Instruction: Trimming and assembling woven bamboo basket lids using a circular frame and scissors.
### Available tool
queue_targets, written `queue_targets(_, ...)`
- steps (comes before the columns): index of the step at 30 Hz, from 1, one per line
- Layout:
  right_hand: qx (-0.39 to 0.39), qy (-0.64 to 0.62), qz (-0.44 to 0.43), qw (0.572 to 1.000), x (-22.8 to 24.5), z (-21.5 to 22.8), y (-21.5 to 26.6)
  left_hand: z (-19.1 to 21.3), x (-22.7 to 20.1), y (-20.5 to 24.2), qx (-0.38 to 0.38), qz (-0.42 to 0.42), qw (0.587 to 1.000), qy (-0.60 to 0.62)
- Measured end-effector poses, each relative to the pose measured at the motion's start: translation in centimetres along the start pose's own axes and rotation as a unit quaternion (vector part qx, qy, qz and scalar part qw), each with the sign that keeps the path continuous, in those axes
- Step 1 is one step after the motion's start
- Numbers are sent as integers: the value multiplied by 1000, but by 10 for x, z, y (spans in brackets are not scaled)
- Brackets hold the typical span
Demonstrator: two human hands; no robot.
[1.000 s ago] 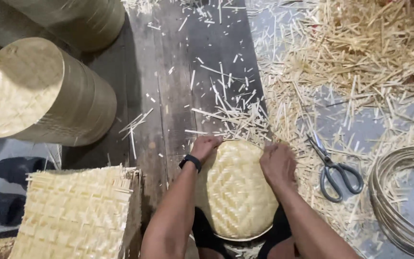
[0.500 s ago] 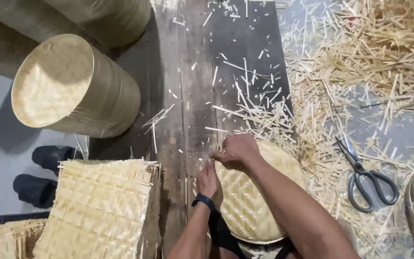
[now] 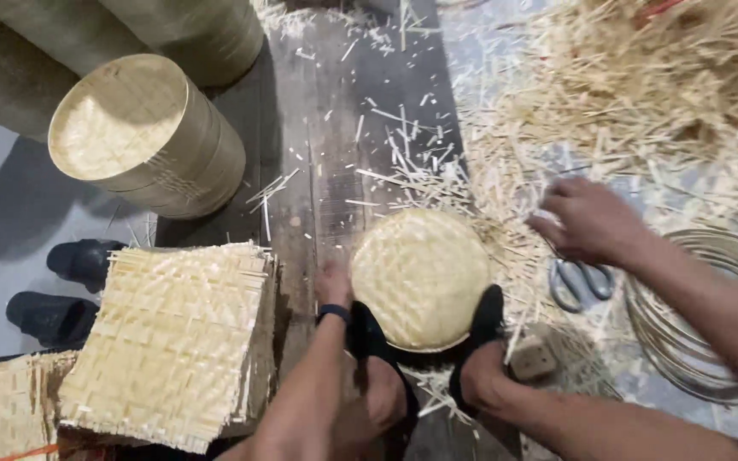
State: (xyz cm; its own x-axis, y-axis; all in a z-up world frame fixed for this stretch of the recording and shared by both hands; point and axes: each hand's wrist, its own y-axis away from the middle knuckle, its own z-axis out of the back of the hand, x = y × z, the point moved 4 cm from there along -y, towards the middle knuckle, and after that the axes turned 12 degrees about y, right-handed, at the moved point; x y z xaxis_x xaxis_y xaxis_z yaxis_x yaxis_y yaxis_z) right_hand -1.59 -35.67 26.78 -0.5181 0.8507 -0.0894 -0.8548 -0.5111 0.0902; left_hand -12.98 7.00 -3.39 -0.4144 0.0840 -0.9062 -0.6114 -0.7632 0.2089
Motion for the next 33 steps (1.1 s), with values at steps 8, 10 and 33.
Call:
queue_targets(8,241,-157,-104,952,-2,-24,105,62,-51,29,94,43,989,-104)
queue_targets(10,220,-210,-106,947,15,-85,94,39,0,13,106,66,991,-51)
queue_targets(33,38,-738,-395,546,60,-238,36,-8,-72,46,232,325,852,340)
